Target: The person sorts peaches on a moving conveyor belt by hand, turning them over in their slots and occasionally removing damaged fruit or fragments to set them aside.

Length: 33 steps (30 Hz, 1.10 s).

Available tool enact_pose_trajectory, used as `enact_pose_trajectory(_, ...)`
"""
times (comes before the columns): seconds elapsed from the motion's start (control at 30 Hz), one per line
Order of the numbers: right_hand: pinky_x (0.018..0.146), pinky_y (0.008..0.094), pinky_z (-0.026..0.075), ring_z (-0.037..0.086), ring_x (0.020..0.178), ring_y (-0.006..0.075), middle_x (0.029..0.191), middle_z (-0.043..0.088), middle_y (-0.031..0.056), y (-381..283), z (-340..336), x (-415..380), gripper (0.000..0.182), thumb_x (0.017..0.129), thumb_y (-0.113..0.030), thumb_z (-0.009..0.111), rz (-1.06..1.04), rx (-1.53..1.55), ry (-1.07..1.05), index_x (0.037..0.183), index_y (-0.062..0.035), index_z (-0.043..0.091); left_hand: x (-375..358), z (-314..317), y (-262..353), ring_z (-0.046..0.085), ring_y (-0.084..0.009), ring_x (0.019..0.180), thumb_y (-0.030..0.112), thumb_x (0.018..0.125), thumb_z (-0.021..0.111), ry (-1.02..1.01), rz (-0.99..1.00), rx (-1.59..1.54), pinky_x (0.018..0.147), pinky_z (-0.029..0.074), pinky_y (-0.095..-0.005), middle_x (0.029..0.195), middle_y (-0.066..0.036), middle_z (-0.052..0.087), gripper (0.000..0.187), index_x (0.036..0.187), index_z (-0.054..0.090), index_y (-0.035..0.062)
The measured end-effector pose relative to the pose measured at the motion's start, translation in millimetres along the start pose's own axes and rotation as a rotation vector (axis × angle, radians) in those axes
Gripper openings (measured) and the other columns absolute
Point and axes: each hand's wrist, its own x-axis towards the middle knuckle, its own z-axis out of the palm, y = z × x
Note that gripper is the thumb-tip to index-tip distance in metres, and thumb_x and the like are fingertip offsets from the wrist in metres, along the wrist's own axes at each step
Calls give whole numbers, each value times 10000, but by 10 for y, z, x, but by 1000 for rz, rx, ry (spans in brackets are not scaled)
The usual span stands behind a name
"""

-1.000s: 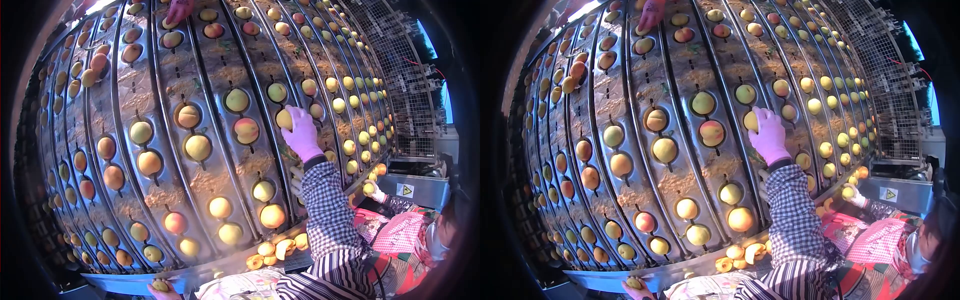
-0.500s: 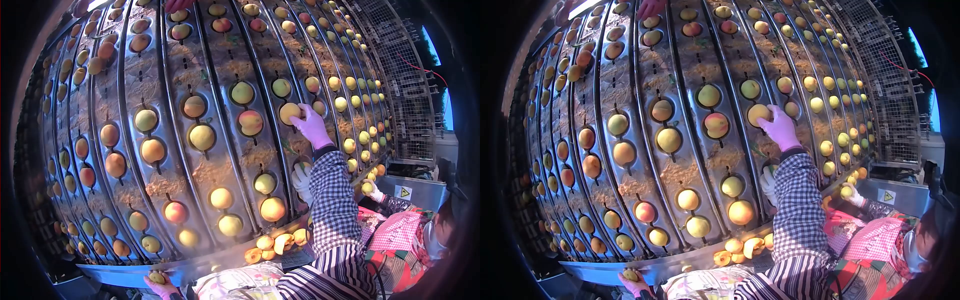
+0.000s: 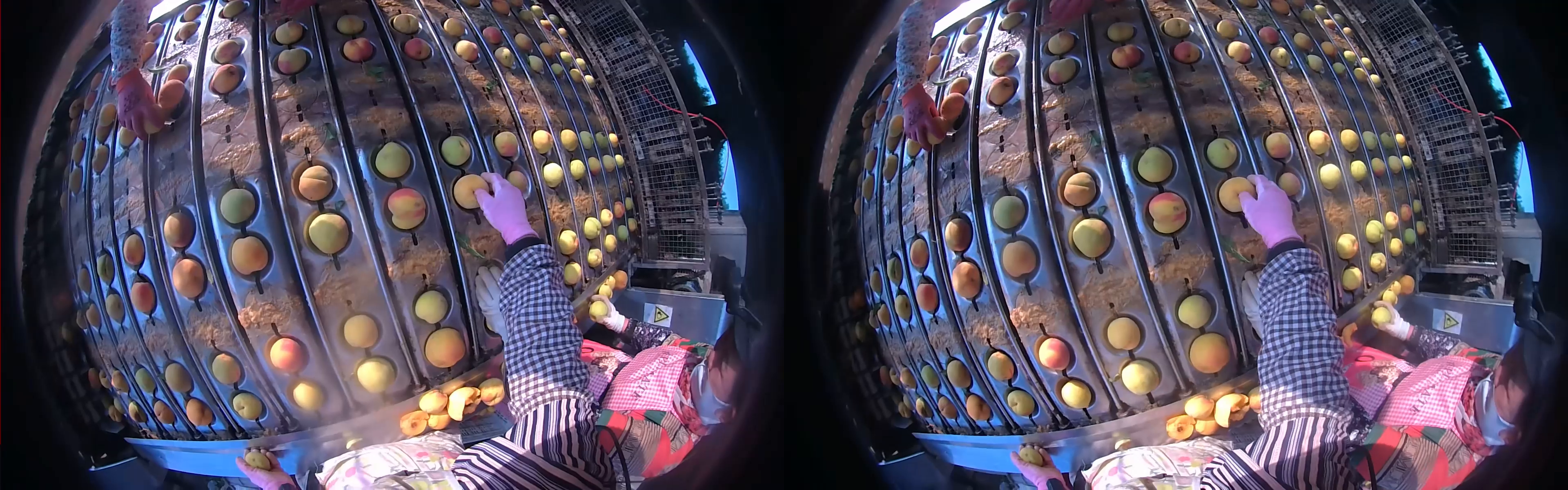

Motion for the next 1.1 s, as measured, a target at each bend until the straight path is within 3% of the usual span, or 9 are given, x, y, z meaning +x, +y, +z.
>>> enact_pose_trajectory(0.1, 926, 455, 535, 658, 1091, 364, 1203, 672, 203, -283, -123, -12, 431, 909, -310, 625, 105, -258, -75, 1252, -48, 627, -34, 45, 26, 627, -207, 771, 469, 1006, 539, 26, -6, -13, 612, 517, -322, 914, -51, 654, 370, 1029, 606, 106)
enact_pose_trajectory(0.2, 889, 479, 540, 637, 1093, 358, 1204, 645, 165, -603, -106, -152, 441, 890, -308, 647, -83, -574, 115, 1271, -85, 621, 337, -178, -166, 655, -147, 777, 545, 977, 574, 8, -32, -69, 608, 551, -251, 907, -12, 672, 418, 1067, 640, 143)
enact_pose_trajectory(0.33, 1007, 467, 484, 556, 1241, 368, 1367, 565, 157, -1304, -52, -488, 557, 826, -184, 699, -376, -176, -20, 1367, -149, 569, 437, -223, -222, 659, -117, 761, 586, 963, 589, 28, -32, -77, 604, 567, -218, 902, 11, 675, 453, 1094, 649, 157)
enact_pose_trajectory(0.4, 1008, 479, 476, 535, 1258, 360, 1407, 539, 129, -1353, 218, -556, 624, 792, -127, 703, -633, -352, -96, 1394, -181, 550, 69, 5, -35, 636, -175, 750, 499, 1003, 534, 39, -24, -37, 600, 531, -283, 890, -27, 659, 387, 1044, 618, 124)
enact_pose_trajectory(0.47, 972, 477, 490, 575, 1194, 359, 1326, 584, 145, -1337, 372, -552, 589, 820, -226, 732, -706, -444, -52, 1374, -153, 544, -21, 74, 11, 622, -201, 728, 451, 1024, 497, 33, -20, -26, 588, 510, -314, 866, -44, 649, 360, 1008, 602, 107)
enact_pose_trajectory(0.57, 918, 478, 507, 617, 1104, 361, 1208, 629, 158, -1341, 378, -580, 582, 841, -362, 746, -263, -191, -95, 1321, -99, 549, 102, -71, -25, 615, -192, 679, 442, 1028, 477, -11, -17, -37, 561, 502, -307, 815, -38, 642, 361, 977, 597, 105)
enact_pose_trajectory(0.7, 872, 482, 518, 640, 1028, 363, 1099, 653, 159, -1274, 475, -683, 612, 828, -461, 751, -348, -270, 86, 1242, -50, 566, 120, -65, -36, 607, -186, 647, 441, 1024, 472, -31, -21, -42, 542, 500, -304, 785, -35, 635, 366, 954, 592, 103)
enact_pose_trajectory(0.83, 866, 484, 519, 643, 985, 365, 1046, 652, 151, -1370, 419, -613, 580, 805, -479, 766, -279, -337, -2, 1156, -53, 589, -59, 58, 39, 611, -185, 668, 421, 1023, 510, 17, 5, -59, 546, 509, -301, 802, -39, 631, 317, 982, 590, 116)
enact_pose_trajectory(1.1, 972, 473, 497, 596, 1170, 361, 1251, 615, 160, -1672, 475, -17, 664, 832, -421, 767, -255, -196, 66, 1362, -87, 544, 70, -66, -20, 624, -196, 756, 384, 1042, 505, -47, 12, -32, 593, 525, -310, 912, -53, 639, 281, 1097, 583, 119)
